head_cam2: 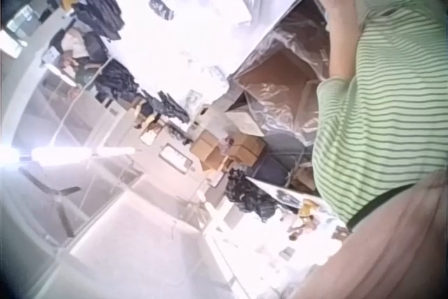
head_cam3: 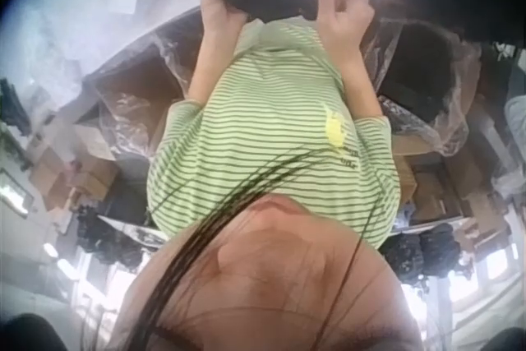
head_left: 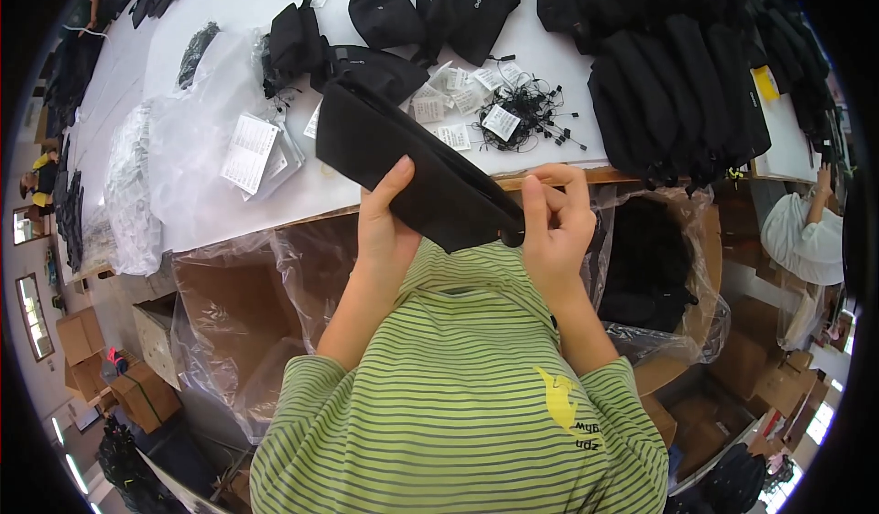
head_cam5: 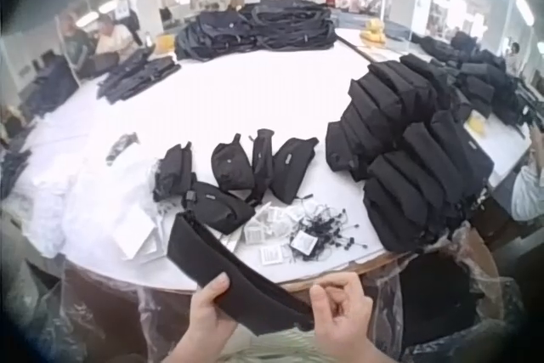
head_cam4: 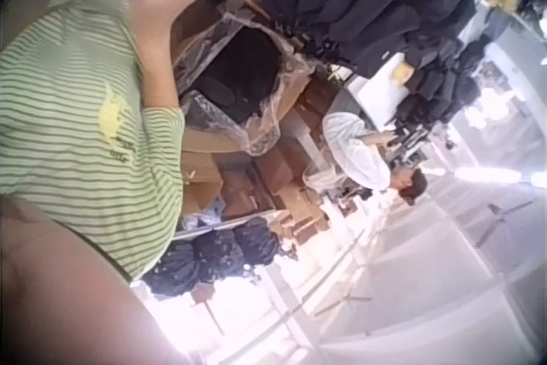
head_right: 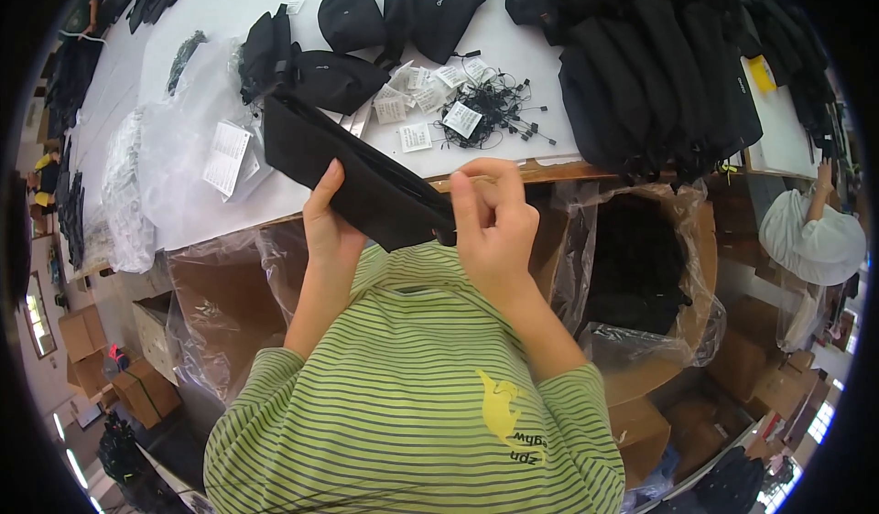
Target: Assembling and packaging small black pouches or bags, attaching labels and small plastic pieces.
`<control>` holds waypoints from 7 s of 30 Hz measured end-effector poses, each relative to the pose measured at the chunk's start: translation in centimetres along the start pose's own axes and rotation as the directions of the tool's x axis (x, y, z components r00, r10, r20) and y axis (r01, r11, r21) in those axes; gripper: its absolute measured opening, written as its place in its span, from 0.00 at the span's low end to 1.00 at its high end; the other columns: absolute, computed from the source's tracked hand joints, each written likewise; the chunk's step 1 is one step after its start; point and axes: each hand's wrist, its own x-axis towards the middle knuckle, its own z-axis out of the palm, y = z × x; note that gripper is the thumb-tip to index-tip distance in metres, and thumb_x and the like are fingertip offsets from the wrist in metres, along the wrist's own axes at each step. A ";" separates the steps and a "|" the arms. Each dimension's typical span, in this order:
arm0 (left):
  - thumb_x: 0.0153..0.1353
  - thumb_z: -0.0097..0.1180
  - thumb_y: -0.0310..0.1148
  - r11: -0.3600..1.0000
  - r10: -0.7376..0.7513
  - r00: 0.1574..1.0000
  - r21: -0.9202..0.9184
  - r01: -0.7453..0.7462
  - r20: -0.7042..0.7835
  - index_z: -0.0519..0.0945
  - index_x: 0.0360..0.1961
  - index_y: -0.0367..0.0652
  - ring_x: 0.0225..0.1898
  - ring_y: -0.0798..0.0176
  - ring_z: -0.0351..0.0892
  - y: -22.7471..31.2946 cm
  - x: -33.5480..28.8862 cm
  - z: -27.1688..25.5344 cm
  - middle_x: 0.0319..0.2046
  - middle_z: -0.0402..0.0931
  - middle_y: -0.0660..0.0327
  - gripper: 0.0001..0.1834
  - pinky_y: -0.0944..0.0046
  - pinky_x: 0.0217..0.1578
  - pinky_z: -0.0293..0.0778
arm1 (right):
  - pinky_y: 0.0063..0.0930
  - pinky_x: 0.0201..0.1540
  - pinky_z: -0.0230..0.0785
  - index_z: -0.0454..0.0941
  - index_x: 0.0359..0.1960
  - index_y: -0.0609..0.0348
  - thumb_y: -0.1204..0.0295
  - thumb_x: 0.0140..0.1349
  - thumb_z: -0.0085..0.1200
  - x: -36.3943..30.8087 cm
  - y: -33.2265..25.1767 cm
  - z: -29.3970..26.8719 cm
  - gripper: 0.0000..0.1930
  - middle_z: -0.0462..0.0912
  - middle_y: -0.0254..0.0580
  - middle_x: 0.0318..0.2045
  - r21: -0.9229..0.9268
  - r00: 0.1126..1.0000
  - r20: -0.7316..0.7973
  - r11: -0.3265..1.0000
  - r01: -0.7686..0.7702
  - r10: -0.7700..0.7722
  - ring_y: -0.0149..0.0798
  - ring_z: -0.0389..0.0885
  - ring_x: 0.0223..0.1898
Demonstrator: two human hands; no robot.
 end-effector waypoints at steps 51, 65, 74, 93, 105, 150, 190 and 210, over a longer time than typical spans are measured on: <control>0.48 0.65 0.28 0.989 -0.050 0.867 0.144 -0.026 0.497 0.72 0.51 0.35 0.45 0.59 0.79 1.2 0.8 -2.4 0.44 0.78 0.56 0.27 0.61 0.47 0.75 | 0.28 0.48 0.67 0.80 0.38 0.60 0.72 0.55 0.61 0.6 -2.2 -1.2 0.10 0.77 0.42 0.42 0.254 0.969 0.082 0.945 0.205 -0.233 0.38 0.75 0.42; 0.53 0.64 0.30 0.896 -0.313 0.934 0.380 0.230 0.171 0.73 0.50 0.35 0.37 0.67 0.81 -0.5 -0.2 1.4 0.39 0.79 0.59 0.23 0.69 0.38 0.79 | 0.21 0.32 0.66 0.79 0.29 0.61 0.77 0.53 0.63 3.9 0.1 -0.9 0.05 0.80 0.35 0.29 0.001 0.962 -0.070 0.965 0.263 -0.263 0.30 0.75 0.29; 0.62 0.57 0.35 0.915 -0.400 0.884 0.055 0.399 0.243 0.78 0.42 0.36 0.34 0.63 0.83 0.2 2.5 -0.5 0.35 0.82 0.58 0.13 0.66 0.37 0.80 | 0.26 0.31 0.69 0.77 0.29 0.63 0.76 0.53 0.62 2.0 -2.2 -0.9 0.06 0.75 0.39 0.26 0.032 0.926 0.316 0.978 0.207 -0.206 0.36 0.75 0.29; 0.67 0.47 0.44 0.947 -0.285 0.941 -0.101 0.306 0.183 0.69 0.55 0.37 0.54 0.52 0.73 2.1 1.3 -1.7 0.54 0.72 0.54 0.23 0.49 0.58 0.66 | 0.33 0.55 0.59 0.78 0.50 0.39 0.71 0.44 0.64 0.2 -0.5 -0.5 0.26 0.76 0.33 0.49 -0.454 0.801 0.434 0.667 0.590 -0.413 0.40 0.71 0.53; 0.53 0.62 0.24 0.449 0.240 0.802 0.670 -0.591 0.547 0.75 0.53 0.40 0.49 0.67 0.73 4.1 -0.6 -1.3 0.47 0.76 0.60 0.23 0.69 0.53 0.65 | 0.21 0.49 0.68 0.69 0.57 0.57 0.80 0.56 0.61 1.6 1.1 -3.8 0.26 0.78 0.40 0.47 0.425 0.955 0.294 0.889 -0.171 0.044 0.30 0.77 0.45; 0.51 0.64 0.45 -0.676 0.508 0.650 0.729 -0.106 0.565 0.69 0.55 0.36 0.57 0.47 0.62 10.8 9.1 -7.5 0.54 0.66 0.49 0.34 0.50 0.56 0.59 | 0.34 0.30 0.70 0.77 0.30 0.51 0.70 0.53 0.60 6.7 9.5 1.2 0.05 0.74 0.34 0.29 -0.539 0.865 0.479 0.728 0.423 -0.148 0.43 0.78 0.29; 0.59 0.55 0.32 0.907 -0.047 0.913 0.400 -0.131 0.405 0.69 0.42 0.39 0.33 0.62 0.77 3.3 2.0 -2.0 0.29 0.71 0.61 0.13 0.63 0.40 0.75 | 0.18 0.28 0.57 0.63 0.49 0.60 0.79 0.66 0.41 8.9 1.9 4.1 0.10 0.67 0.30 0.22 0.322 0.810 0.581 0.936 -0.144 -0.076 0.23 0.62 0.24; 0.58 0.60 0.27 0.363 0.450 0.782 0.712 -0.601 0.430 0.76 0.33 0.32 0.29 0.76 0.71 0.7 -1.1 0.7 0.29 0.71 0.64 0.08 0.76 0.28 0.67 | 0.24 0.23 0.65 0.70 0.41 0.60 0.81 0.59 0.54 3.6 0.8 4.4 0.10 0.76 0.38 0.22 0.056 0.905 0.148 0.917 0.394 -0.398 0.33 0.73 0.20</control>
